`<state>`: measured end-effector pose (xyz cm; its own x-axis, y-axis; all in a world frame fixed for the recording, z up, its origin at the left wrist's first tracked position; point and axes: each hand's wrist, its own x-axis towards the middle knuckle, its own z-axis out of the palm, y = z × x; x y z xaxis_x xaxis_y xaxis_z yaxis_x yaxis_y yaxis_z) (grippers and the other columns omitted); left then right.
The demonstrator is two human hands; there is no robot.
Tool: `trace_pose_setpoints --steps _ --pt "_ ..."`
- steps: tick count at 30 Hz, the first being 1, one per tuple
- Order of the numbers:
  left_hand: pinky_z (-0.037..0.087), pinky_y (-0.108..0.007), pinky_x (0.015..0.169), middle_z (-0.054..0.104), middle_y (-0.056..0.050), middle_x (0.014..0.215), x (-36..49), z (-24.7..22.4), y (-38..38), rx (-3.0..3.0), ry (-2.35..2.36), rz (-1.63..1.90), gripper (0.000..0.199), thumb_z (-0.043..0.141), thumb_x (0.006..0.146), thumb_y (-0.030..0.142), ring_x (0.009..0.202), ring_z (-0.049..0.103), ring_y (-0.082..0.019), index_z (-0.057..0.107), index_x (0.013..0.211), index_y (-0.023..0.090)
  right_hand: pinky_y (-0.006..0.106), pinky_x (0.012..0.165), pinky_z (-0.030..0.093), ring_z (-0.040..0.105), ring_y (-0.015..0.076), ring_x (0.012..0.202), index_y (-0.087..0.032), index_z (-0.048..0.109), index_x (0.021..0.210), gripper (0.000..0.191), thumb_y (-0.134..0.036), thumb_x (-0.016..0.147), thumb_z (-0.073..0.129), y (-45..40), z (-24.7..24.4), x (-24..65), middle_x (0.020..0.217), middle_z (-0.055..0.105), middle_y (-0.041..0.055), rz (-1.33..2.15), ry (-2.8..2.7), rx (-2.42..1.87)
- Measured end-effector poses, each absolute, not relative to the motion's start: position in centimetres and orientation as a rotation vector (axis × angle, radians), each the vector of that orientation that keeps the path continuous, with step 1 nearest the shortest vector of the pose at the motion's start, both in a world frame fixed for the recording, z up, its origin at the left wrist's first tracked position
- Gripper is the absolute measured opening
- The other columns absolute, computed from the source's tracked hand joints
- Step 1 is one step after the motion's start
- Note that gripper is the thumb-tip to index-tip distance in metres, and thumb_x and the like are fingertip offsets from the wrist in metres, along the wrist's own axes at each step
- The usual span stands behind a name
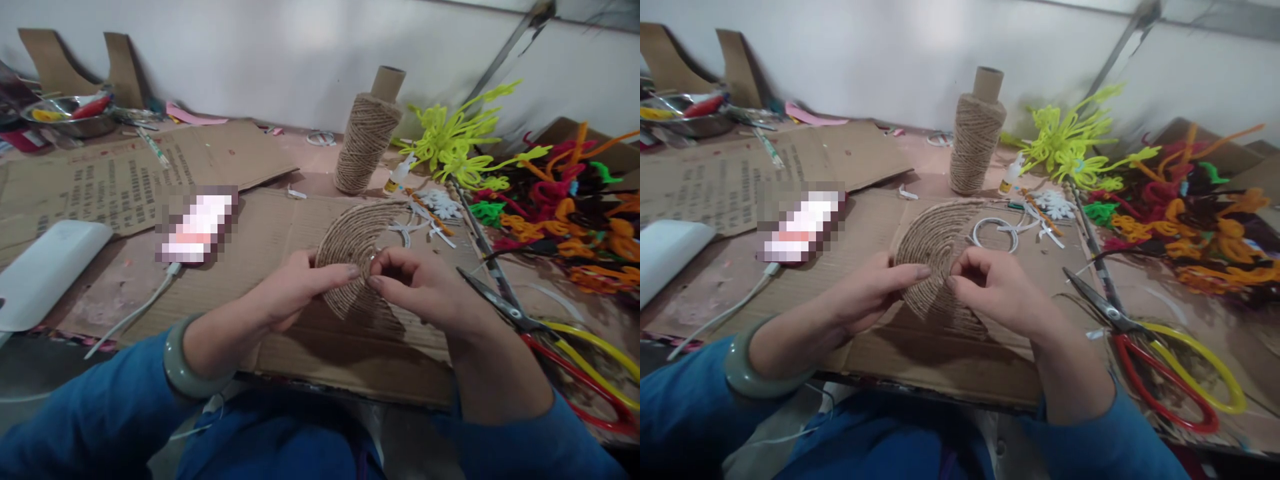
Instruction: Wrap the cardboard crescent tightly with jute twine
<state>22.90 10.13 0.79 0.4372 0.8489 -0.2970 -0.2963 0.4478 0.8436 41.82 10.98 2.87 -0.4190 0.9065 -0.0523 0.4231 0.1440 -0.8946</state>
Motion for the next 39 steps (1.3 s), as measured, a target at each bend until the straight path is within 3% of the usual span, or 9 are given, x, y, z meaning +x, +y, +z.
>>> trace_pose_setpoints --steps 7,12,17,28,34,39 --pt "0.053 -0.034 0.076 0.072 -0.003 0.077 23.6 0.2 9.9 0.817 0.935 0.877 0.027 0.086 0.055 0.025 0.071 0.066 -0.018 0.073 0.077 0.016 0.024 0.045 0.035 0.046 0.0109 0.048 -0.021 0.061 0.064 0.010 -0.025 0.071 0.056 10.8 2.4 41.5 0.052 0.054 -0.0021 1.107 -2.028 -1.367" --pt "0.054 -0.037 0.081 0.075 -0.004 0.082 23.9 0.1 9.9 0.771 0.924 0.978 0.020 0.081 0.062 0.021 0.077 0.069 -0.020 0.074 0.080 0.018 0.024 0.045 0.035 0.043 0.0096 0.047 -0.020 0.063 0.067 0.014 -0.029 0.077 0.059 10.9 2.5 41.5 0.054 0.054 -0.0029 1.060 -1.969 -1.302" --pt "0.054 -0.038 0.089 0.077 -0.003 0.088 23.9 0.4 9.9 0.727 0.868 1.086 0.024 0.080 0.063 0.022 0.088 0.071 -0.022 0.075 0.086 0.018 0.024 0.046 0.034 0.045 0.0101 0.051 -0.020 0.067 0.077 0.021 -0.036 0.085 0.057 10.8 2.6 41.5 0.060 0.057 -0.0017 1.014 -1.895 -1.258" --pt "0.054 -0.038 0.090 0.077 -0.004 0.093 24.0 0.3 9.6 0.754 0.905 1.110 0.029 0.081 0.064 0.025 0.089 0.071 -0.022 0.074 0.091 0.016 0.023 0.046 0.031 0.044 0.0085 0.048 -0.018 0.064 0.072 0.016 -0.024 0.083 0.055 10.1 2.2 40.7 0.055 0.054 -0.0036 0.770 -2.021 -1.300" --pt "0.054 -0.037 0.089 0.077 -0.004 0.093 23.9 0.1 9.8 0.756 0.884 1.129 0.029 0.081 0.064 0.024 0.089 0.071 -0.022 0.074 0.091 0.016 0.023 0.050 0.034 0.046 0.0095 0.053 -0.019 0.061 0.072 0.026 -0.033 0.091 0.050 10.3 2.0 40.8 0.056 0.051 -0.0036 0.864 -1.999 -1.244" --pt "0.055 -0.036 0.085 0.077 -0.004 0.088 24.1 0.0 9.8 0.753 0.906 1.124 0.024 0.080 0.063 0.024 0.085 0.070 -0.021 0.075 0.085 0.015 0.022 0.048 0.033 0.042 0.0086 0.051 -0.019 0.057 0.069 0.018 -0.027 0.085 0.054 10.4 1.7 40.3 0.055 0.049 -0.0047 0.793 -1.995 -1.264"
